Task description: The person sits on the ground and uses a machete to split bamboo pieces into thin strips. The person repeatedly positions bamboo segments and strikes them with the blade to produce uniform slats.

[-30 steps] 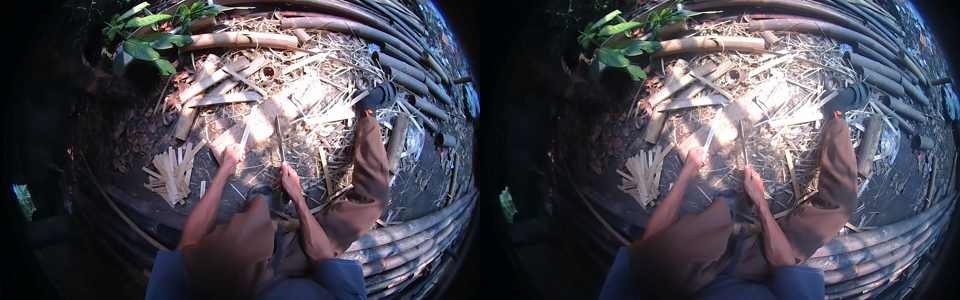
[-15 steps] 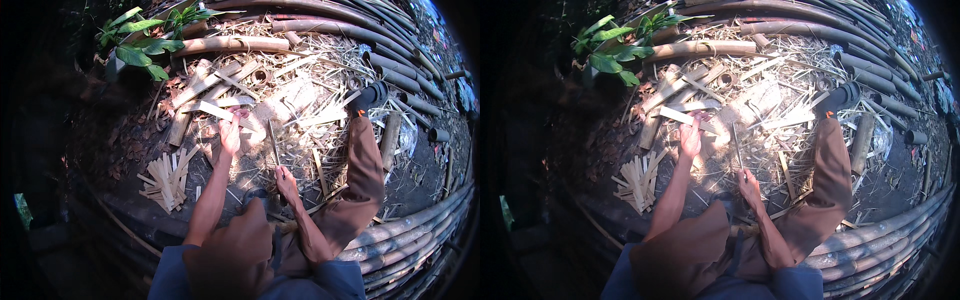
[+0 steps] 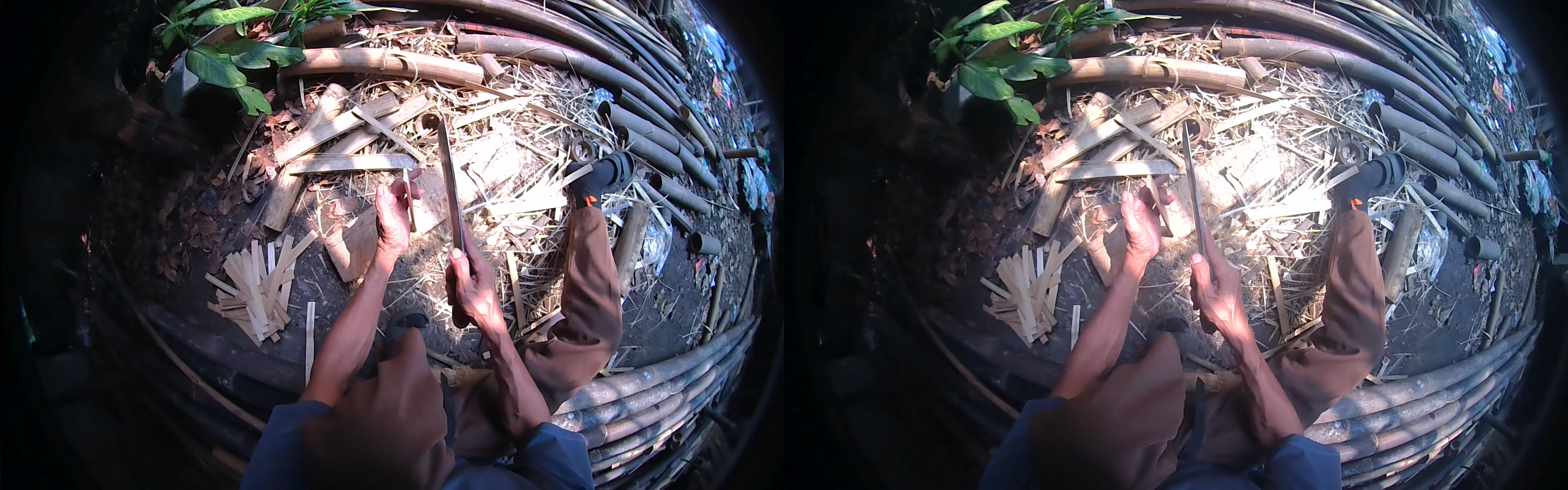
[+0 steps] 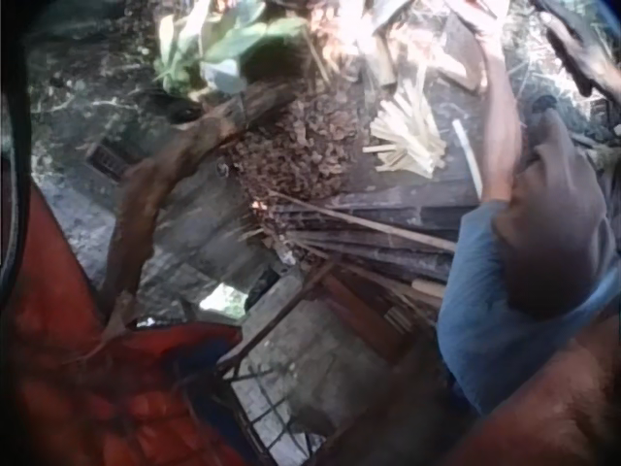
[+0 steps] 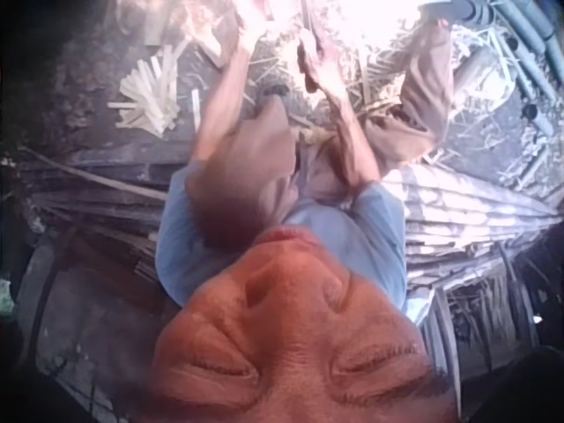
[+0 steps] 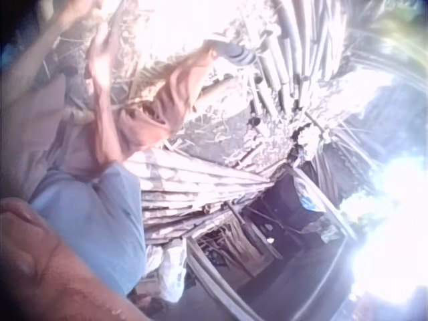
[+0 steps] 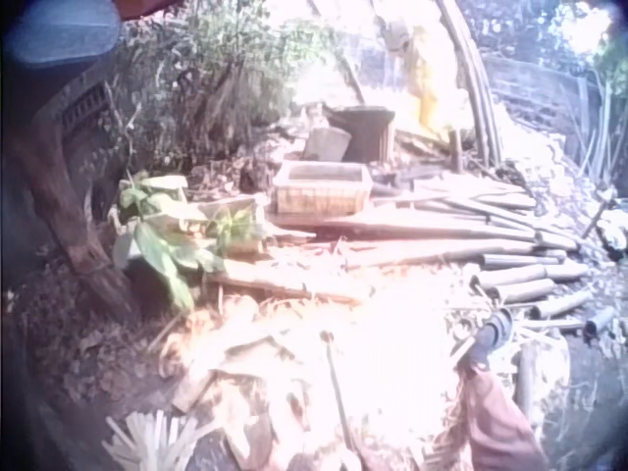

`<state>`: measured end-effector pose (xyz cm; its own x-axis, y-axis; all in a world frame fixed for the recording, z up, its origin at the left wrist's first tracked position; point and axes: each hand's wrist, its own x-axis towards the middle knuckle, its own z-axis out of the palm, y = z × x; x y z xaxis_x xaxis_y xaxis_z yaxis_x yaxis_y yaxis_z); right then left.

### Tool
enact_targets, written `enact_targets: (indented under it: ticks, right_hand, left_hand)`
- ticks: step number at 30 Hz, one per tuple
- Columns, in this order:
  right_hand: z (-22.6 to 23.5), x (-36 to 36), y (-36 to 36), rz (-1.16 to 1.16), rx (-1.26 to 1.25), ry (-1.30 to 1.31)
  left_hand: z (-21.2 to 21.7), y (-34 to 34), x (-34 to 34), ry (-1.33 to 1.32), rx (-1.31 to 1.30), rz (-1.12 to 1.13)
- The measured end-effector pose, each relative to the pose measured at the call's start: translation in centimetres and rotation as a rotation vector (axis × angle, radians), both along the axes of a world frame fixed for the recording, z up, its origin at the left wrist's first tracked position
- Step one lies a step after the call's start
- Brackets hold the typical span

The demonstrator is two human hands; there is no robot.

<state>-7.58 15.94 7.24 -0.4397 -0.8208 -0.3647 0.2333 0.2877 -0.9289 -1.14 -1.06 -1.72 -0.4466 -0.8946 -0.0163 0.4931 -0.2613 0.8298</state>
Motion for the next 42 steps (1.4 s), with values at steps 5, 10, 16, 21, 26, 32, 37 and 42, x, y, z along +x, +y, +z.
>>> enact_targets:
  ticks: [5, 10, 16, 21, 26, 32, 37, 42]
  right_hand:
    - [-0.3, 0.0, -0.9, -0.076, 0.012, -0.164]
    - [0.6, -0.2, -1.4, -0.07, 0.006, -0.169]
    - [-0.5, -0.5, -1.1, -0.033, -0.009, -0.157]
    - [-0.1, -0.6, -1.1, -0.046, -0.005, -0.117]
    - [0.0, -0.6, -1.2, -0.044, 0.009, -0.136]
    - [0.5, -0.6, -1.2, -0.065, 0.037, -0.201]
    - [0.7, -0.7, -1.1, -0.052, 0.052, -0.188]
    - [0.9, -0.8, -1.1, -0.044, 0.044, -0.156]
  left_hand:
    - [-1.5, 0.6, 0.8, -0.129, -0.141, -0.089]
    - [-0.9, 3.0, 0.4, -0.314, -0.24, -0.156]
    - [-1.6, 3.5, 0.0, -0.367, -0.471, -0.063]
    - [-0.6, 3.6, -0.3, -0.389, -0.61, -0.003]
    - [-0.5, 3.2, -0.2, -0.393, -0.459, -0.103]
    - [0.3, 3.4, -0.2, -0.423, -0.415, -0.135]
    - [0.3, 3.4, -0.3, -0.415, -0.416, -0.141]
    - [0.5, 3.5, -0.5, -0.392, -0.385, -0.138]
